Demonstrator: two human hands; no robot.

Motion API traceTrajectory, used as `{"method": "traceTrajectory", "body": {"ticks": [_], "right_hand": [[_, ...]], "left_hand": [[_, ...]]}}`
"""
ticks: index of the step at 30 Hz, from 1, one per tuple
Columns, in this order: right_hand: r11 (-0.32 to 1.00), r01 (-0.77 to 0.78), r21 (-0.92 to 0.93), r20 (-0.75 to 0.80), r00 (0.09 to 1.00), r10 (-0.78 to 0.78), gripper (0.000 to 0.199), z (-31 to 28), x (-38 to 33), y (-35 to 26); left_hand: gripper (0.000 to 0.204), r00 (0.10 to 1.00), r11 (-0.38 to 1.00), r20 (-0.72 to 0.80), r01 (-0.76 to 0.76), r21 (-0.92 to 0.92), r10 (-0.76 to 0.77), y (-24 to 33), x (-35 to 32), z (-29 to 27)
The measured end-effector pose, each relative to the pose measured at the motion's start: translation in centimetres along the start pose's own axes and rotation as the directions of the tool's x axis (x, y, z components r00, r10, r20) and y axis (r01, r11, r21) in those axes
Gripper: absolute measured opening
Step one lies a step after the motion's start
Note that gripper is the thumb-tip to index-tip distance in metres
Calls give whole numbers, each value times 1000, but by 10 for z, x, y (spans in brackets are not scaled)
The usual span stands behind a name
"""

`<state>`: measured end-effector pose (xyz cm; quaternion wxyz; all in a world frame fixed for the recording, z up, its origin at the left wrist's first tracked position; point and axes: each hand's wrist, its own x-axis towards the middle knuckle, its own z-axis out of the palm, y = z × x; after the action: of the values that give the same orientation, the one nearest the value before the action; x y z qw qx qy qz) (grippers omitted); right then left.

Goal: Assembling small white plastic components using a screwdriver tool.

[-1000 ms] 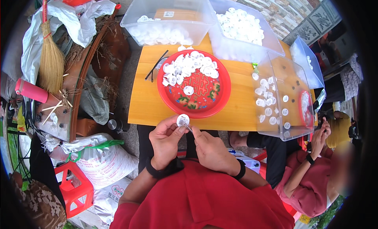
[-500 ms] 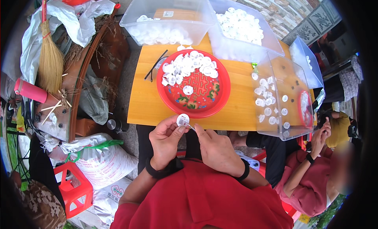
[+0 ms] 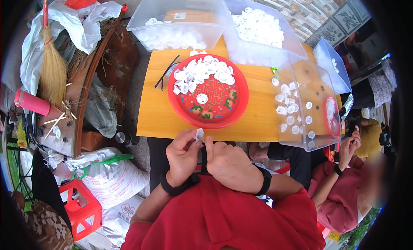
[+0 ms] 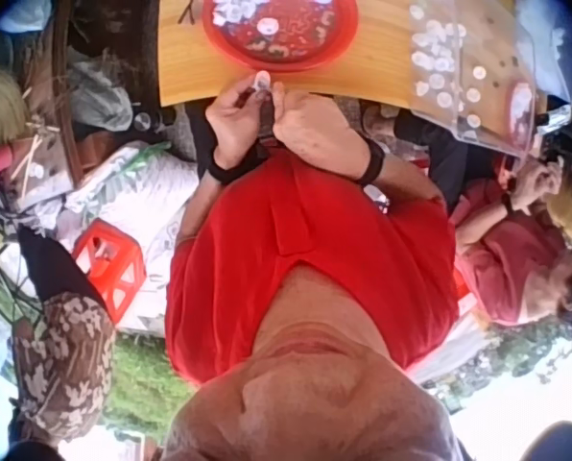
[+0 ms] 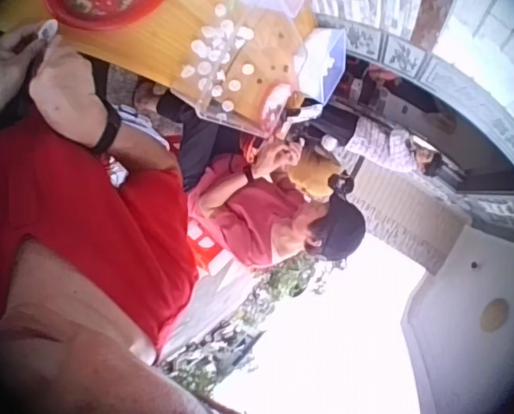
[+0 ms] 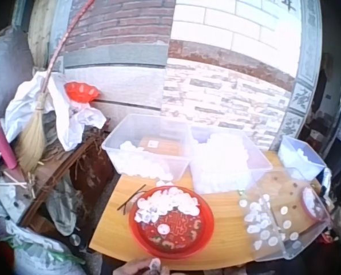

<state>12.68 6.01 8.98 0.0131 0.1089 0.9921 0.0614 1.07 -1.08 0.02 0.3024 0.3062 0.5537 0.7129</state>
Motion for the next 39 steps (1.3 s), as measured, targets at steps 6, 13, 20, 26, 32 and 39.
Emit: {"method": "traceTrajectory", "body": {"ticks": [6, 13, 20, 26, 32, 39], "right_hand": [[997, 59, 47, -10, 998, -58, 47, 0, 6, 9], [893, -106, 438, -91, 983, 161, 42, 1, -9, 30], [858, -143, 494, -113, 967, 227, 42, 2, -13, 17], [894, -157, 421, -105, 970, 220, 44, 4, -10, 16], [962, -105, 252, -148, 978, 146, 44, -2, -8, 16], [999, 42, 14, -159, 986, -39, 40, -11, -4, 22]], "left_hand": [[26, 997, 997, 28, 74, 15, -74, 1, 3, -5], [22, 979, 895, 139, 195, -401, -151, 5, 18, -19], [24, 977, 862, 147, 205, -463, -154, 8, 15, -16], [23, 980, 904, 151, 178, -389, -129, 7, 14, -14], [25, 982, 934, 150, 155, -321, -111, 6, 11, -14], [21, 981, 938, 147, 166, -305, -126, 8, 10, -14]]}}
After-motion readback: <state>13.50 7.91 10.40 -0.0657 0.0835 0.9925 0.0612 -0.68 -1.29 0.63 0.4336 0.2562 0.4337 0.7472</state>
